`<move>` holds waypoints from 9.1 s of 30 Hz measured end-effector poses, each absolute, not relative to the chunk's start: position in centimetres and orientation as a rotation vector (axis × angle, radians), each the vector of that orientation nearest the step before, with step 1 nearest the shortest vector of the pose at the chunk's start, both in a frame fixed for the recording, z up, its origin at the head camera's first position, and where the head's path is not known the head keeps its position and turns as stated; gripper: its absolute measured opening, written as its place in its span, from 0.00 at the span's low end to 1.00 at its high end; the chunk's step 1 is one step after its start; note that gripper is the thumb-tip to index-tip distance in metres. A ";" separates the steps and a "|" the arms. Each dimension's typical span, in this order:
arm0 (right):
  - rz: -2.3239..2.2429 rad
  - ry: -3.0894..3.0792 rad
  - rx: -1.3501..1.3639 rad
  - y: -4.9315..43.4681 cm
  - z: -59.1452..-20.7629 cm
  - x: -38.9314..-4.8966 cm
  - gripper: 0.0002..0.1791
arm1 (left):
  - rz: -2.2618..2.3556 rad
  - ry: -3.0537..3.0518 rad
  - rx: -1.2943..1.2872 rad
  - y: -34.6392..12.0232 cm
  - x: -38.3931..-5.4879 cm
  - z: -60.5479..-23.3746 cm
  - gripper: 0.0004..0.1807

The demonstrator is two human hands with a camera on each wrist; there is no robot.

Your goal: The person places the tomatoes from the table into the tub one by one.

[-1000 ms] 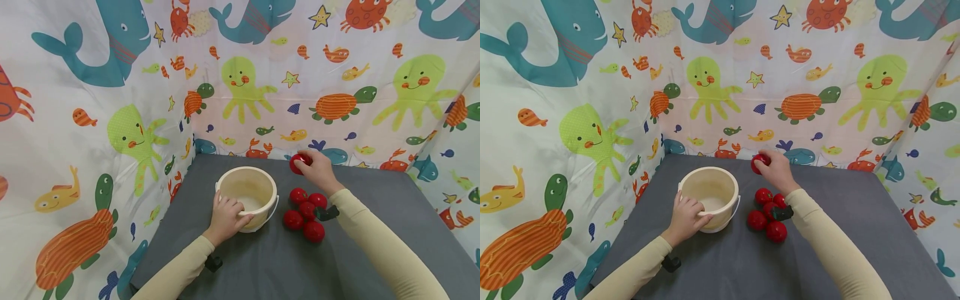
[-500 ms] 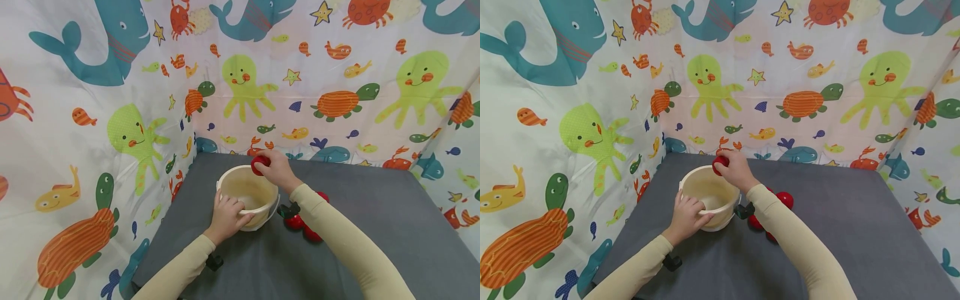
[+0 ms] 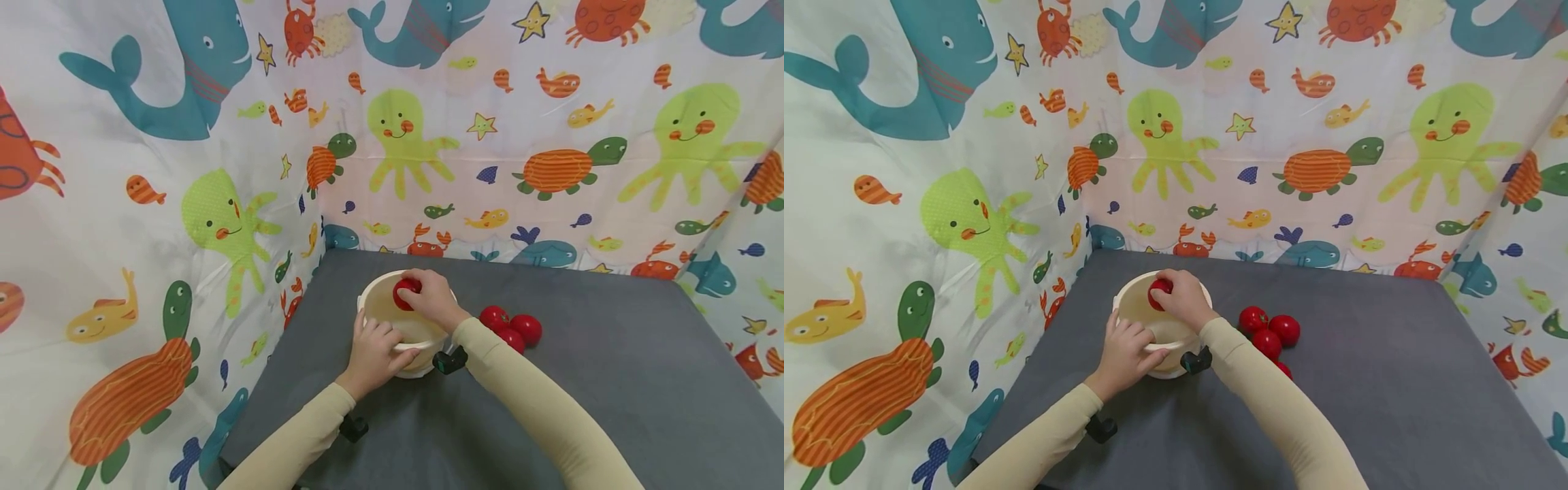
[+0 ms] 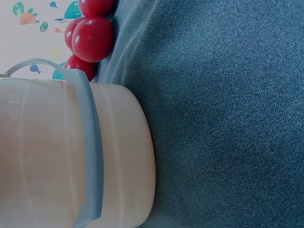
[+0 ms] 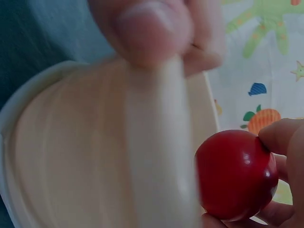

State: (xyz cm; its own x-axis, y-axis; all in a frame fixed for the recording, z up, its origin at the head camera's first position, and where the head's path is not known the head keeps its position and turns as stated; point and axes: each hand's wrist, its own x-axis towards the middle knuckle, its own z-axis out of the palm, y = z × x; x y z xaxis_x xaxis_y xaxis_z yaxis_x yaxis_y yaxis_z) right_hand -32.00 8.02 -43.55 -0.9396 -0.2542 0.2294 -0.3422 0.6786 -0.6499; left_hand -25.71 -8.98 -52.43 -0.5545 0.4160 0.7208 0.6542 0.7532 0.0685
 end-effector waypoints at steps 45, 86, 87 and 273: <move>1.029 -2.994 0.583 6.0 -46.3 -32.6 0.15 | -0.421 -2.216 -0.806 -8.7 -25.7 -52.3 0.32; 0.931 -2.919 0.526 14.7 -39.3 -31.8 0.24 | -0.491 -2.151 -0.804 -8.8 -25.7 -52.4 0.29; 0.931 -2.926 0.494 15.6 -38.9 -31.9 0.25 | -0.491 -2.152 -0.804 -8.8 -25.8 -52.4 0.29; 1.766 -2.887 0.198 7.8 -44.8 -32.2 0.23 | -0.513 -2.151 -0.781 -8.5 -26.1 -52.8 0.24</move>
